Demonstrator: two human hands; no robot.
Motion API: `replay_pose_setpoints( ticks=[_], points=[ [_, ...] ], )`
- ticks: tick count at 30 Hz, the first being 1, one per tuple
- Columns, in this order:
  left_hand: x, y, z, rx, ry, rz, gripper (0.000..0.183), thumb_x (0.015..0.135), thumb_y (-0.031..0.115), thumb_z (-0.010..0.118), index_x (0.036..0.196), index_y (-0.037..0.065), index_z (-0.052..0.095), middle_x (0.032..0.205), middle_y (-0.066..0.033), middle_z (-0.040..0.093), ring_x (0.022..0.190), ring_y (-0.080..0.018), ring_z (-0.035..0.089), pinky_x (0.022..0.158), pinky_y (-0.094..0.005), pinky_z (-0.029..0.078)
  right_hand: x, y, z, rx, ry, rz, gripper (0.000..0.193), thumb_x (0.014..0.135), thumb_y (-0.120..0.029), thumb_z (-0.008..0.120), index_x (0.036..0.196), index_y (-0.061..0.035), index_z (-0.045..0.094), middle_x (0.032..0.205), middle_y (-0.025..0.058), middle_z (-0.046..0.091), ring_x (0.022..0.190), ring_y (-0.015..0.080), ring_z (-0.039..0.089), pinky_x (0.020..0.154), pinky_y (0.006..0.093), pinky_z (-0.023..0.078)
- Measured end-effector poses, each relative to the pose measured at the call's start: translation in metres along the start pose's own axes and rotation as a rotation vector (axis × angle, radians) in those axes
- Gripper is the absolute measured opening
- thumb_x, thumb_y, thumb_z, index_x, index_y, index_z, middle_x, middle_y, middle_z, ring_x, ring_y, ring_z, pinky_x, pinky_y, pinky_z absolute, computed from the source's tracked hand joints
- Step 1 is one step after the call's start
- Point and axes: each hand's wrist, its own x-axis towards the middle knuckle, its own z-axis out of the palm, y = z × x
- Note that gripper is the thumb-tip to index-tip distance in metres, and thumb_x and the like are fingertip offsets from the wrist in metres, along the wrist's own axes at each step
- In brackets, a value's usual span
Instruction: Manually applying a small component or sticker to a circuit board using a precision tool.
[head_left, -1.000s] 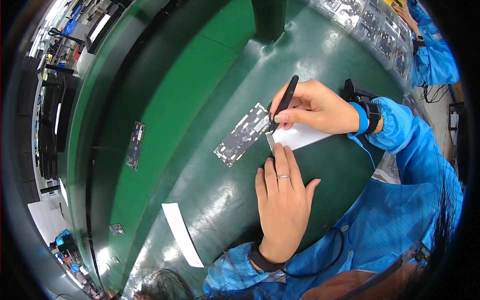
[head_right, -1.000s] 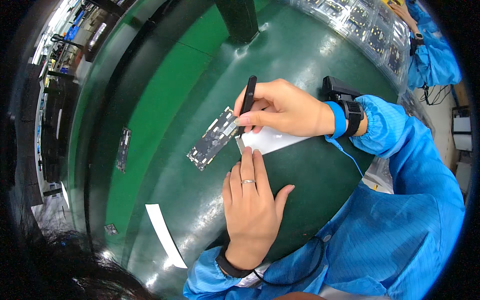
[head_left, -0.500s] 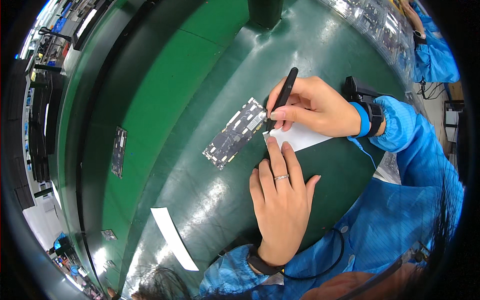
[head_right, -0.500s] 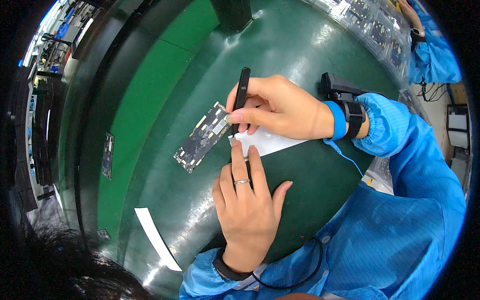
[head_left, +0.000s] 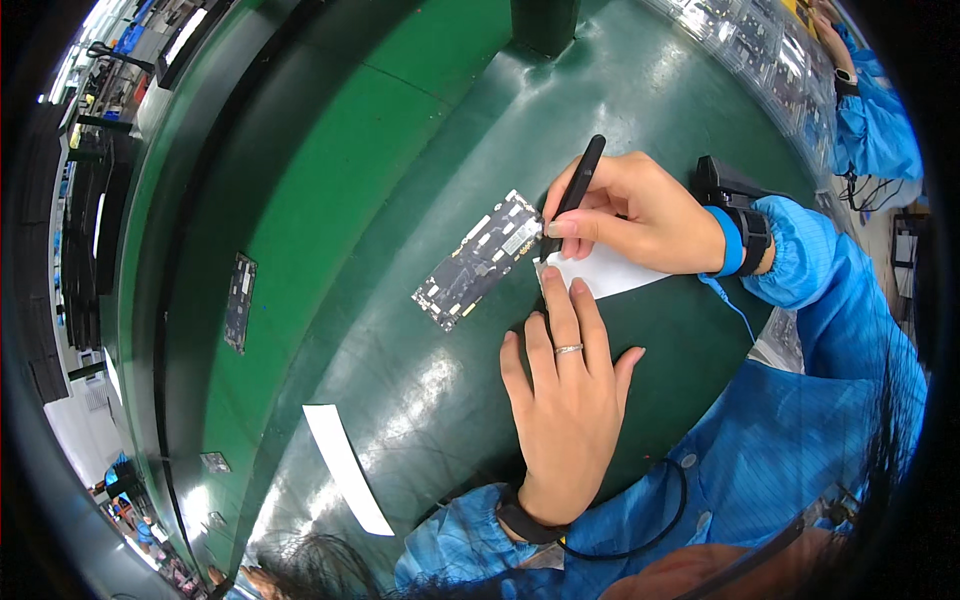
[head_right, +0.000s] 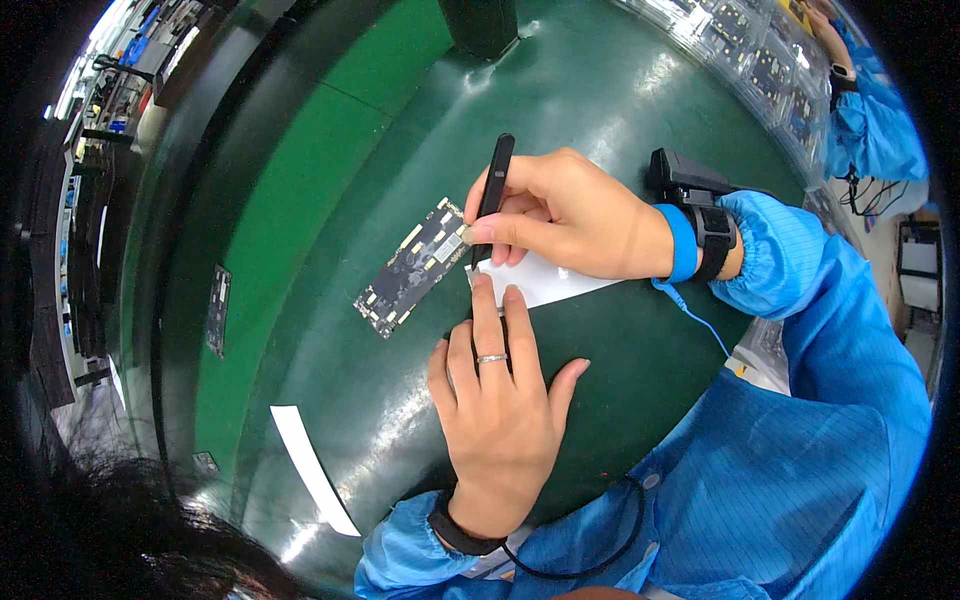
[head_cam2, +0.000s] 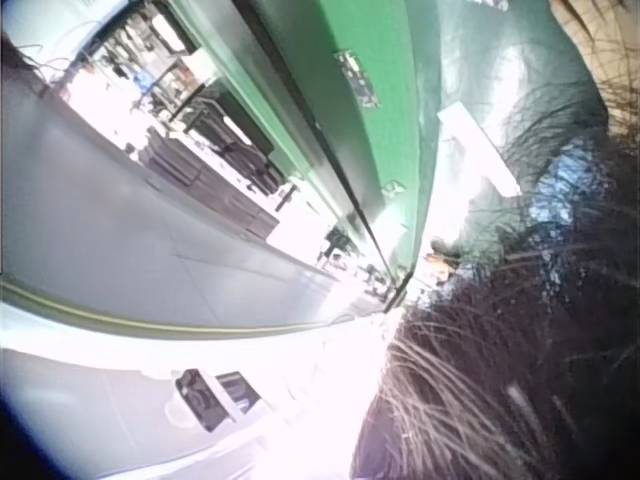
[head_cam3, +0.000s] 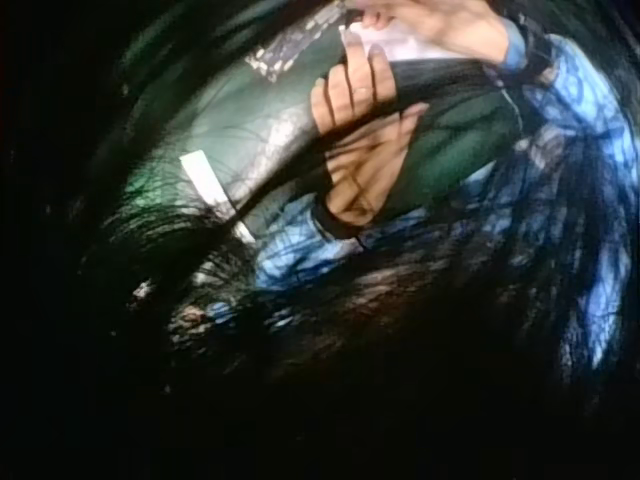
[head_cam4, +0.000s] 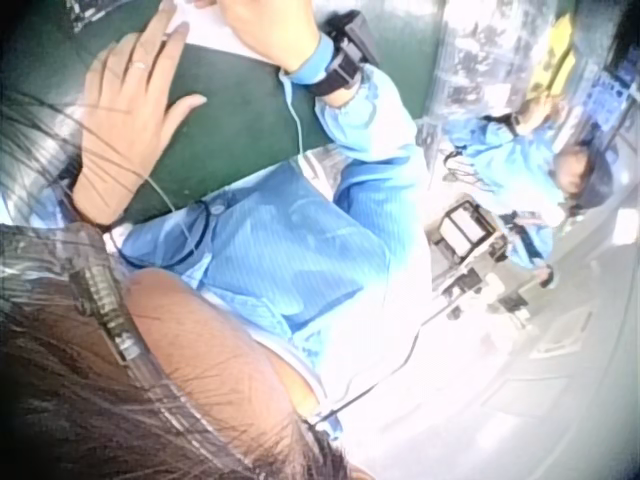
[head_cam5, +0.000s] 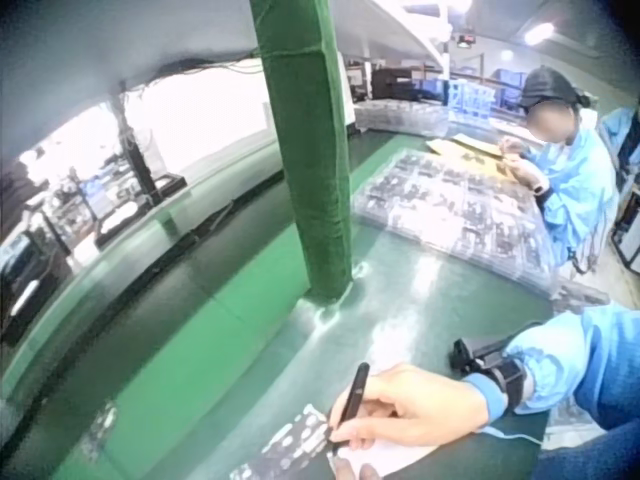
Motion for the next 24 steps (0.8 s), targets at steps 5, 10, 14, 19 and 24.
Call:
replay_pose_setpoints(
  ticks=[5, 10, 14, 19, 24],
  points=[
    [-0.005, -0.001, -0.004, 0.030, -0.001, -0.004, 0.079, 0.086, 0.053, 0.073, 0.143, 0.000, 0.058, 0.155, -0.0183, 0.050, 0.119, -0.0316, 0.056, 0.107, -0.0493, 0.043, -0.001, -0.002, 0.005, 0.014, -0.013, 0.011, 0.015, 0.102, -0.003, 0.066, 0.114, 0.0048, 0.065, 0.094, 0.0105, 0.072, 0.083, 0.0144, 0.071, 0.077, 0.0294, 0.060],
    [-0.009, -0.003, -0.006, 0.048, -0.003, 0.000, 0.080, 0.086, 0.056, 0.072, 0.143, 0.002, 0.058, 0.155, -0.0171, 0.050, 0.118, -0.0294, 0.056, 0.108, -0.0492, 0.042, -0.002, -0.006, 0.009, 0.094, 0.018, 0.091, 0.015, 0.103, -0.007, 0.065, 0.114, 0.0033, 0.064, 0.094, 0.0109, 0.073, 0.082, 0.0134, 0.071, 0.076, 0.0279, 0.060],
    [-0.010, -0.006, -0.007, 0.050, -0.004, -0.002, 0.080, 0.086, 0.056, 0.072, 0.143, 0.002, 0.058, 0.155, -0.0171, 0.050, 0.118, -0.0292, 0.056, 0.108, -0.0493, 0.042, -0.001, -0.007, 0.012, 0.081, 0.023, 0.093, 0.016, 0.104, -0.008, 0.066, 0.115, 0.0039, 0.064, 0.095, 0.0109, 0.073, 0.082, 0.0134, 0.071, 0.076, 0.0283, 0.060],
    [-0.011, -0.009, -0.004, 0.059, 0.006, -0.005, 0.080, 0.086, 0.056, 0.072, 0.143, 0.003, 0.058, 0.155, -0.0163, 0.050, 0.118, -0.0287, 0.056, 0.107, -0.0494, 0.042, 0.002, -0.003, 0.013, 0.085, 0.029, 0.076, 0.019, 0.104, -0.010, 0.067, 0.116, 0.0044, 0.063, 0.095, 0.0108, 0.073, 0.083, 0.0137, 0.071, 0.076, 0.0287, 0.060],
    [-0.009, -0.012, -0.007, 0.067, 0.014, -0.011, 0.079, 0.086, 0.056, 0.072, 0.143, 0.002, 0.058, 0.154, -0.0162, 0.051, 0.117, -0.0283, 0.056, 0.106, -0.0501, 0.042, 0.006, -0.003, 0.014, 0.101, 0.046, 0.061, 0.018, 0.103, -0.009, 0.067, 0.115, 0.0041, 0.064, 0.095, 0.0101, 0.073, 0.084, 0.0135, 0.071, 0.077, 0.0283, 0.060]
  ],
)
